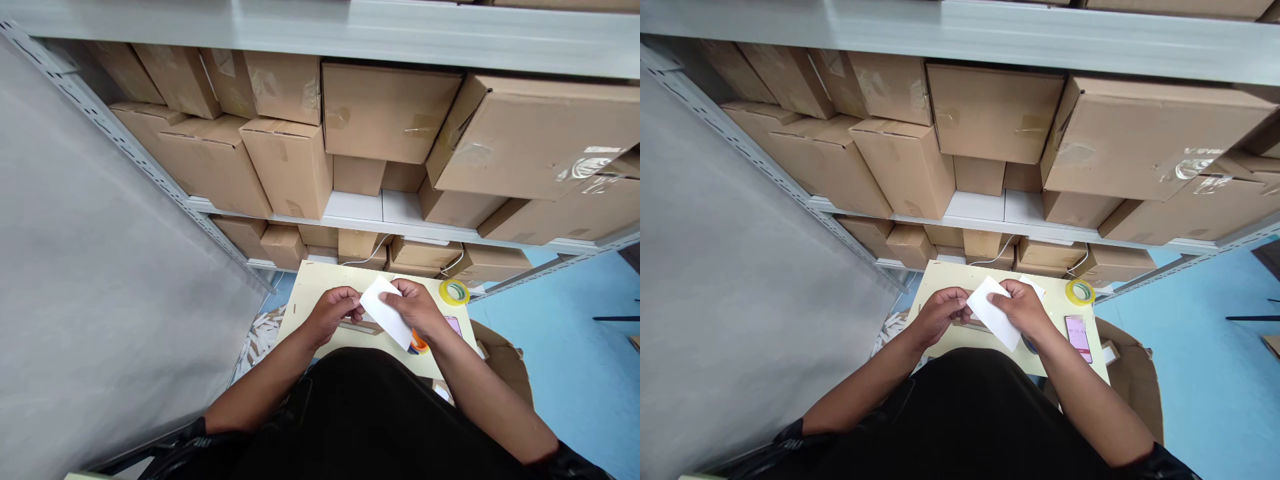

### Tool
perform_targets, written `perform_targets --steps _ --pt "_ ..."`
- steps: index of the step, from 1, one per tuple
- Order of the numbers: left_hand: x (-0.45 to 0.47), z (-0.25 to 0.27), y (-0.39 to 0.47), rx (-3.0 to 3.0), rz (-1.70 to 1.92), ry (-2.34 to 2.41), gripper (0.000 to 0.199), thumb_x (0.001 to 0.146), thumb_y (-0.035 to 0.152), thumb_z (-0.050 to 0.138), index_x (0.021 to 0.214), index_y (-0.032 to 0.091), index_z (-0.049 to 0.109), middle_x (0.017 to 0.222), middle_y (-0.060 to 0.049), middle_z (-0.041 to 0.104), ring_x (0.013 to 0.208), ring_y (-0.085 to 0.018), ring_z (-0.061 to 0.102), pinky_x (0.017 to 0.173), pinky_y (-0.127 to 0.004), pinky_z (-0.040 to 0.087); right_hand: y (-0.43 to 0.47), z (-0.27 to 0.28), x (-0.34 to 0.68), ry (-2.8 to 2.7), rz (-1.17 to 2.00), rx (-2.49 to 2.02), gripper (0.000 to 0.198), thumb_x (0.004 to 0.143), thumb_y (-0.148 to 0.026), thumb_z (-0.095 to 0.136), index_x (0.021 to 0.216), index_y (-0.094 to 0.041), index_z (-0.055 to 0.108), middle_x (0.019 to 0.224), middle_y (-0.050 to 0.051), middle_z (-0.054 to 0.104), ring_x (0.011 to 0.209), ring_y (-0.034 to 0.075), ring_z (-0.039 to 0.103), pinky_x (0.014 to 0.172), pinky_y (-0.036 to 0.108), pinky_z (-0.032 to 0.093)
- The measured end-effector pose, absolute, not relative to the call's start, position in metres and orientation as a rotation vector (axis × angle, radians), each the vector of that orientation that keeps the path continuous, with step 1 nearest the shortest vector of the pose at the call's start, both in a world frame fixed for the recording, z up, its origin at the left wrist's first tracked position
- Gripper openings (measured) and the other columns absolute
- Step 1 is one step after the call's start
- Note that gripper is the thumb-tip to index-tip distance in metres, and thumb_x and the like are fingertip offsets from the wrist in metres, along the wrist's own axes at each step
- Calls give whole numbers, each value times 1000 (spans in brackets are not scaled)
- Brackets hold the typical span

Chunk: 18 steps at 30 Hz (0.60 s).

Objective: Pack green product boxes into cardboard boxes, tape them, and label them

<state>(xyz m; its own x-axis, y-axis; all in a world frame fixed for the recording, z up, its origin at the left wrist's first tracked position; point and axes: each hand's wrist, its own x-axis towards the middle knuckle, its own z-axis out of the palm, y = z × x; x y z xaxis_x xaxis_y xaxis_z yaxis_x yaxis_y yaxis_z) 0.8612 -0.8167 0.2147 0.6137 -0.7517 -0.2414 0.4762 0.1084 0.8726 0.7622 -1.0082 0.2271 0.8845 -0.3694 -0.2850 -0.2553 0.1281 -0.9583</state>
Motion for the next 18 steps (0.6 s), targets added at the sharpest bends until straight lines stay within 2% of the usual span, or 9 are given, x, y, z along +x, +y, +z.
perform_targets --steps 5,13,16,18 --pt "860 218 -816 1106 -950 -286 29 73 39 83 75 15 67 66 -3 66 60 -14 61 62 -28 47 -1007 231 759 511 -77 -1418 41 67 -53 89 78 -19 68 69 -1 70 56 15 57 53 26 40" --pt "853 221 -814 931 -1036 -334 37 72 44 90 78 14 68 68 -3 67 62 -13 61 62 -26 46 -1003 232 755 490 3 -1286 42 63 -49 93 76 -19 66 69 0 71 56 16 59 54 26 41" --pt "851 218 -813 903 -1057 -341 37 73 44 90 78 14 68 69 -4 67 64 -14 62 63 -27 47 -1002 228 753 470 -1 -1300 40 68 -52 90 79 -20 67 71 1 72 59 18 61 56 29 45" --pt "850 217 -813 903 -1050 -337 35 74 42 88 77 14 69 70 -5 67 64 -14 62 63 -27 47 -1002 228 750 464 -135 -1419 35 76 -52 85 80 -22 68 73 2 72 62 19 61 57 31 47"
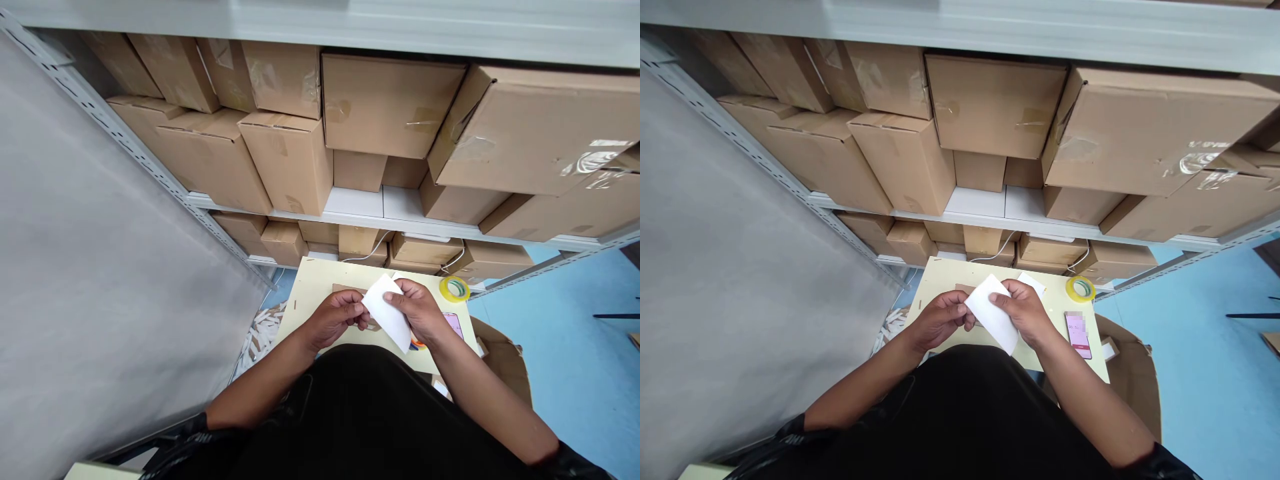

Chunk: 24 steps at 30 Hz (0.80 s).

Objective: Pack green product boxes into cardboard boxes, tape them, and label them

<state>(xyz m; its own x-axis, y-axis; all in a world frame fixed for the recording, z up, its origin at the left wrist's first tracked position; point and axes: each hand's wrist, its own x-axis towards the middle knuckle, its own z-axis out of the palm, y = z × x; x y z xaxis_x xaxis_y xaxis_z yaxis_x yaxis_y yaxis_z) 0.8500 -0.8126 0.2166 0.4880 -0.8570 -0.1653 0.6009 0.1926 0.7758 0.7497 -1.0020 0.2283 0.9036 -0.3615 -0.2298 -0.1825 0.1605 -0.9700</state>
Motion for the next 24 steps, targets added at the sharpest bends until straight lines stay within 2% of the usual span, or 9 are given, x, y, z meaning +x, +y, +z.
perform_targets --steps 3,5,10,15,24 --pt "850 217 -812 923 -1007 -327 31 76 40 85 76 13 69 69 -5 66 62 -14 61 62 -27 46 -1004 234 741 332 -539 -1842 19 85 -42 78 80 -25 70 77 4 71 70 22 63 67 36 51" --pt "851 220 -811 938 -979 -318 32 76 42 84 76 13 69 68 -5 66 61 -15 61 61 -27 46 -1005 241 734 48 -787 -2130 3 86 -29 75 86 -27 73 84 5 73 79 24 65 76 41 53" --pt "849 233 -809 954 -948 -335 38 77 48 83 76 12 70 64 -5 67 58 -14 60 60 -26 46 -1004 250 724 -474 -1163 -2397 30 83 -7 67 107 -26 71 98 7 74 91 25 67 84 46 56" --pt "845 237 -807 935 -971 -326 37 72 45 87 74 13 70 66 -5 69 61 -15 62 60 -26 48 -1004 246 720 -485 -1298 -2433 32 83 -6 66 109 -24 70 99 8 73 90 25 66 82 47 57" --pt "838 238 -808 915 -1014 -335 32 73 39 88 77 12 71 66 -5 69 61 -14 62 62 -27 47 -1001 244 717 -458 -1296 -2413 30 86 -8 65 108 -26 70 99 6 72 89 23 66 84 45 58"
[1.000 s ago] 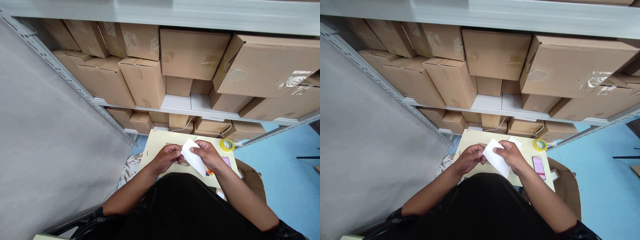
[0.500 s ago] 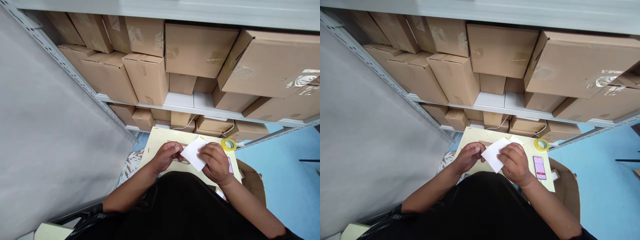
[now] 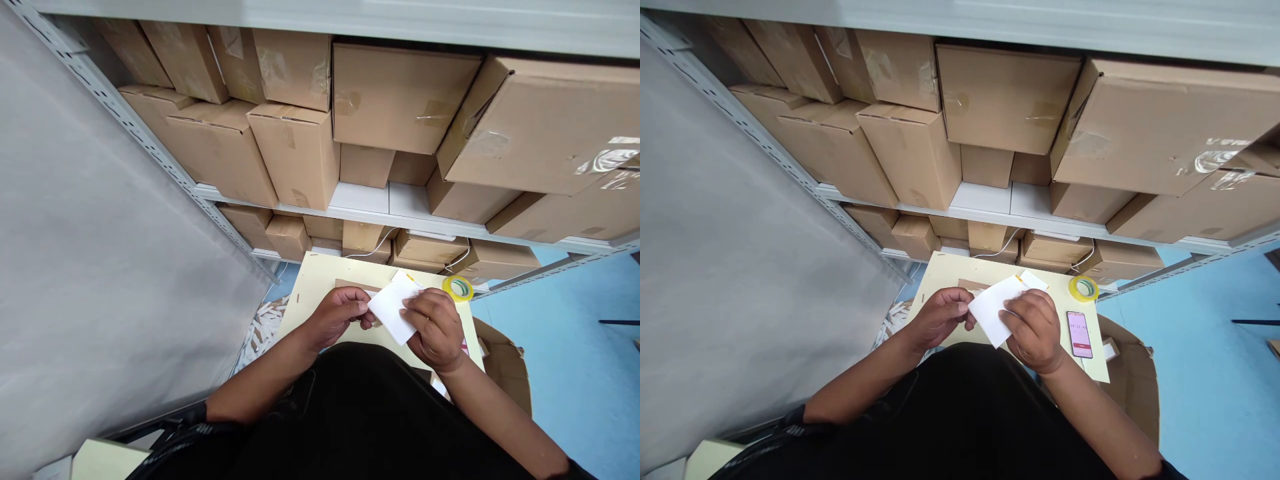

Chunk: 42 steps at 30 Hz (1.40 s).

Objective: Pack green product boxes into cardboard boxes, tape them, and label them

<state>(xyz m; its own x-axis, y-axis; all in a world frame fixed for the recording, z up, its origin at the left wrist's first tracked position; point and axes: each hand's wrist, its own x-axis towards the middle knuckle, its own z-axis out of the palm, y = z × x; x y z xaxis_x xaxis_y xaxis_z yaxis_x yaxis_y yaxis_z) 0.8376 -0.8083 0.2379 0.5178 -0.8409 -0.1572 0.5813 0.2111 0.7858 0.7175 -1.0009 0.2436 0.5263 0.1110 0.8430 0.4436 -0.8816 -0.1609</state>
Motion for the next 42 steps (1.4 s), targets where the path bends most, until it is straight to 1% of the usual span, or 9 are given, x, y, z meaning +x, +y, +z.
perform_targets --steps 11,14,18,21,23,25,28,33,42 --pt "835 237 -807 913 -996 -347 33 75 40 88 77 13 70 67 -4 67 61 -13 60 64 -28 47 -998 228 716 -449 -1176 -2409 41 82 -3 63 117 -25 66 104 10 70 94 26 64 86 50 56" --pt "835 232 -808 981 -932 -376 31 79 41 84 81 14 69 71 -3 68 65 -14 61 69 -29 48 -991 222 717 -395 -891 -2398 47 83 -8 64 127 -26 62 116 12 68 106 29 63 92 51 55" --pt "837 226 -810 1206 -771 -493 25 86 39 78 87 15 71 80 -3 69 75 -15 61 75 -29 48 -980 213 718 -302 -454 -2167 55 89 -32 69 141 -24 54 131 14 62 119 31 61 97 48 55" --pt "838 226 -809 1376 -669 -593 23 90 39 72 86 16 71 83 -2 68 79 -15 61 76 -28 47 -974 204 721 -123 -398 -1965 34 96 -41 61 126 -25 63 113 9 68 101 26 66 88 40 57" --pt "837 226 -808 1473 -627 -648 23 91 39 69 85 16 70 80 -1 67 77 -15 59 74 -27 46 -971 200 723 38 -434 -1905 21 98 -40 61 112 -26 68 100 5 71 89 22 67 82 36 56" --pt "835 226 -806 1544 -598 -710 23 92 38 66 85 17 70 81 -1 66 77 -15 59 74 -27 46 -969 200 724 114 -479 -1894 14 97 -37 65 103 -25 70 95 4 72 86 20 67 80 33 54" --pt "831 225 -805 1621 -550 -783 21 93 36 64 86 17 71 83 -2 68 80 -16 60 75 -27 46 -967 203 725 121 -468 -1887 14 95 -37 67 93 -24 73 91 3 73 84 19 66 77 31 52" --pt "824 224 -807 1731 -462 -833 19 94 31 61 84 19 72 83 -2 68 80 -16 61 75 -26 45 -965 202 725 306 -322 -1790 23 90 -43 70 83 -22 73 73 0 68 67 16 58 63 28 47" --pt "827 196 -802 1778 -517 -633 13 83 26 61 75 19 67 71 1 62 69 -15 53 67 -26 41 -969 182 738 516 -258 -1598 21 85 -39 66 73 -21 69 66 0 65 64 16 58 62 27 45"
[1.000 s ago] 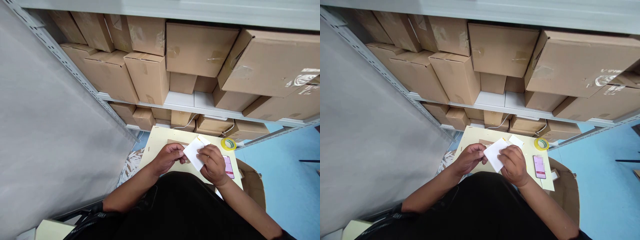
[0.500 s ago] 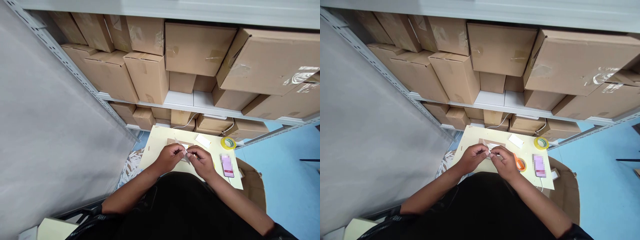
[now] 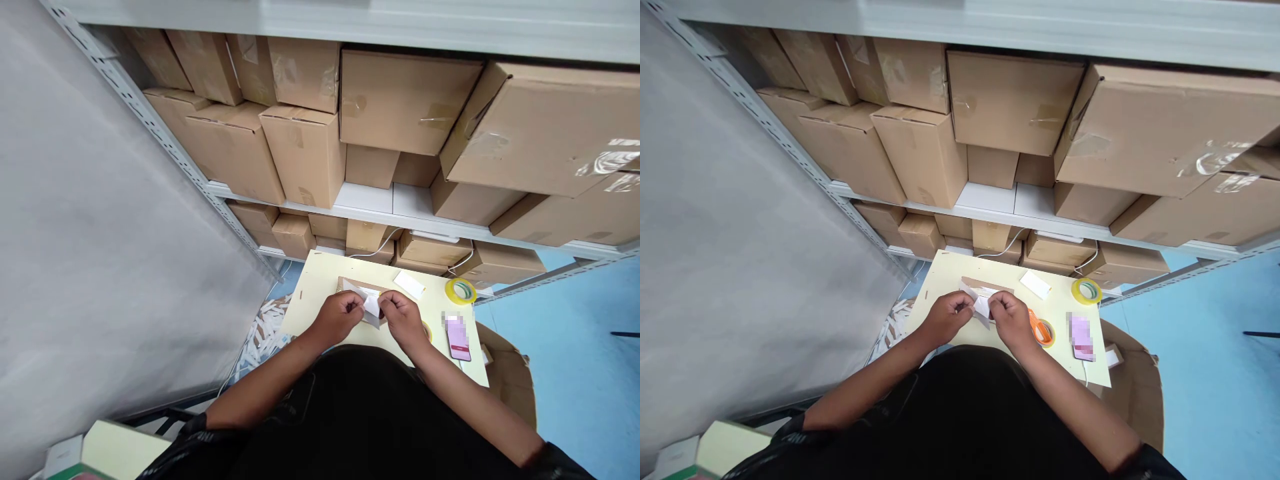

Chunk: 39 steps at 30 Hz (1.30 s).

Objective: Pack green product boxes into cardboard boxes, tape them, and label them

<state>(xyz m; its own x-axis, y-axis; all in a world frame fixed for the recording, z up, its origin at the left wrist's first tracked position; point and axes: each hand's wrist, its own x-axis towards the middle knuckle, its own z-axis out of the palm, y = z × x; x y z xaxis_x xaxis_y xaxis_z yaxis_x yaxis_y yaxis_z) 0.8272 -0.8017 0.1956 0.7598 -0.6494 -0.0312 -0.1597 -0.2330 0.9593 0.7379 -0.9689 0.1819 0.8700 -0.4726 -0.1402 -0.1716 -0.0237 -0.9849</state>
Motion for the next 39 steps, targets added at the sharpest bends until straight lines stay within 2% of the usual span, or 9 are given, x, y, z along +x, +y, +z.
perform_targets --steps 7,16,20,25,30,34,37,39 --pt "846 147 -736 1784 -670 -266 20 76 37 63 74 18 66 64 3 56 62 -13 47 62 -25 34 -981 168 762 685 -353 -1346 18 77 -37 71 75 -20 68 60 -4 60 56 13 51 55 25 41" --pt "867 74 -599 1835 -732 34 21 66 40 59 70 19 60 58 5 48 57 -12 42 59 -25 33 -961 164 782 709 -306 -1361 18 73 -37 76 75 -20 70 62 -3 60 57 13 51 55 26 42" --pt "887 44 -553 2041 -684 83 24 70 44 56 66 20 55 59 4 48 60 -14 45 60 -25 36 -953 163 790 728 -357 -1423 21 74 -40 75 78 -20 70 59 -3 58 55 14 51 53 27 42" --pt "916 8 -513 2408 -729 26 22 80 35 51 66 20 59 62 1 57 69 -18 57 64 -25 39 -936 166 797 751 -381 -1382 22 74 -40 75 76 -19 68 59 -3 58 54 13 52 53 27 43" --pt "950 -16 -487 2548 -758 -16 19 82 27 53 70 19 65 74 -6 69 87 -24 68 76 -28 45 -920 164 800 802 -427 -1333 21 73 -38 76 76 -19 67 59 -3 57 54 13 51 52 27 42" --pt "985 -23 -478 2689 -763 -37 18 81 24 55 71 17 68 80 -14 73 98 -33 70 85 -36 47 -910 160 802 826 -446 -1286 22 74 -39 76 73 -20 64 55 -4 56 51 13 50 49 26 40" --pt "1007 -22 -493 2741 -729 -102 25 87 25 51 84 14 73 93 -18 75 104 -34 70 91 -39 47 -903 159 802 841 -415 -1269 25 77 -43 75 75 -21 63 54 -3 57 49 14 52 49 27 40" --pt "1013 -15 -517 2715 -682 -212 30 93 27 47 97 16 75 107 -15 76 109 -31 69 95 -36 46 -898 158 802 859 -394 -1260 27 78 -46 74 77 -21 62 54 -3 58 48 14 52 49 27 41"
